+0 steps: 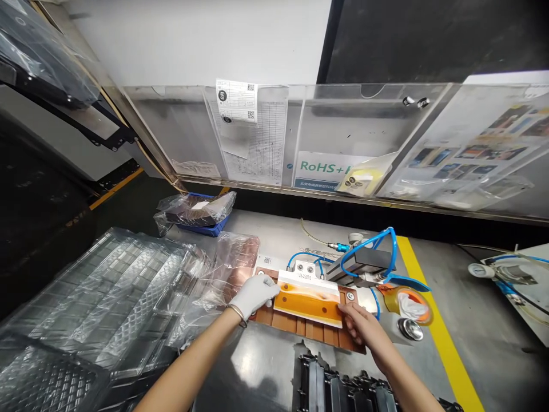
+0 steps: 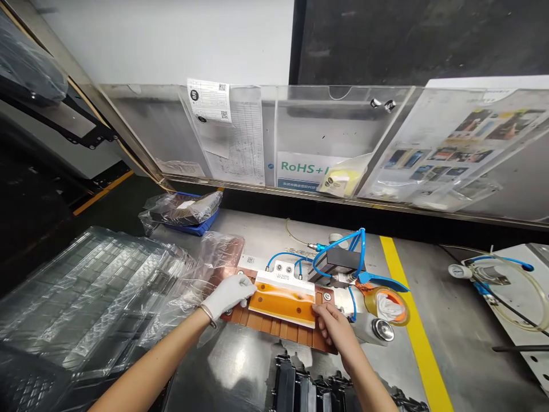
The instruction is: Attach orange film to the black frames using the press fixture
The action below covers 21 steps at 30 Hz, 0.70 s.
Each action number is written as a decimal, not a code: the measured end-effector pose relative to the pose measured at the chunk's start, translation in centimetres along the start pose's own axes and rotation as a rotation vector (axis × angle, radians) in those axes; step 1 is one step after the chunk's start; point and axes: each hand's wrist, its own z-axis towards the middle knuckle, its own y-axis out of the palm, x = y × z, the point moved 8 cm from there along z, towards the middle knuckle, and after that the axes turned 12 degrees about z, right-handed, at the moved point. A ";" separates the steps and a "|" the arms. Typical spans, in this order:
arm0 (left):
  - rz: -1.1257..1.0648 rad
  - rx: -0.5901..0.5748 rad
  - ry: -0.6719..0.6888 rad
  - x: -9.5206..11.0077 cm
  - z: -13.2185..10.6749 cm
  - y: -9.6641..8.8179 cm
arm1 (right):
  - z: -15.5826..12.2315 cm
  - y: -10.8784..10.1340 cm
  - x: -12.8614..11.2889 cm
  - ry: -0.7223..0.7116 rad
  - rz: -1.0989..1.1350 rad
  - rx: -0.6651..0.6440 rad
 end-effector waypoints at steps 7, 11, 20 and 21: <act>-0.082 -0.011 -0.074 -0.4 -0.9 0.1 | -0.2 -1.6 -0.5 0.066 -0.179 0.002; -0.108 0.000 -0.066 -0.6 -0.7 0.3 | -0.9 -3.9 -2.1 -0.037 -0.314 0.018; -0.092 0.006 -0.029 -0.4 -0.7 0.0 | -4.8 -7.6 -3.1 -0.414 -0.555 0.078; -0.079 0.010 -0.029 -0.3 -0.8 -0.1 | -4.7 -7.7 -3.0 -0.438 -0.562 0.092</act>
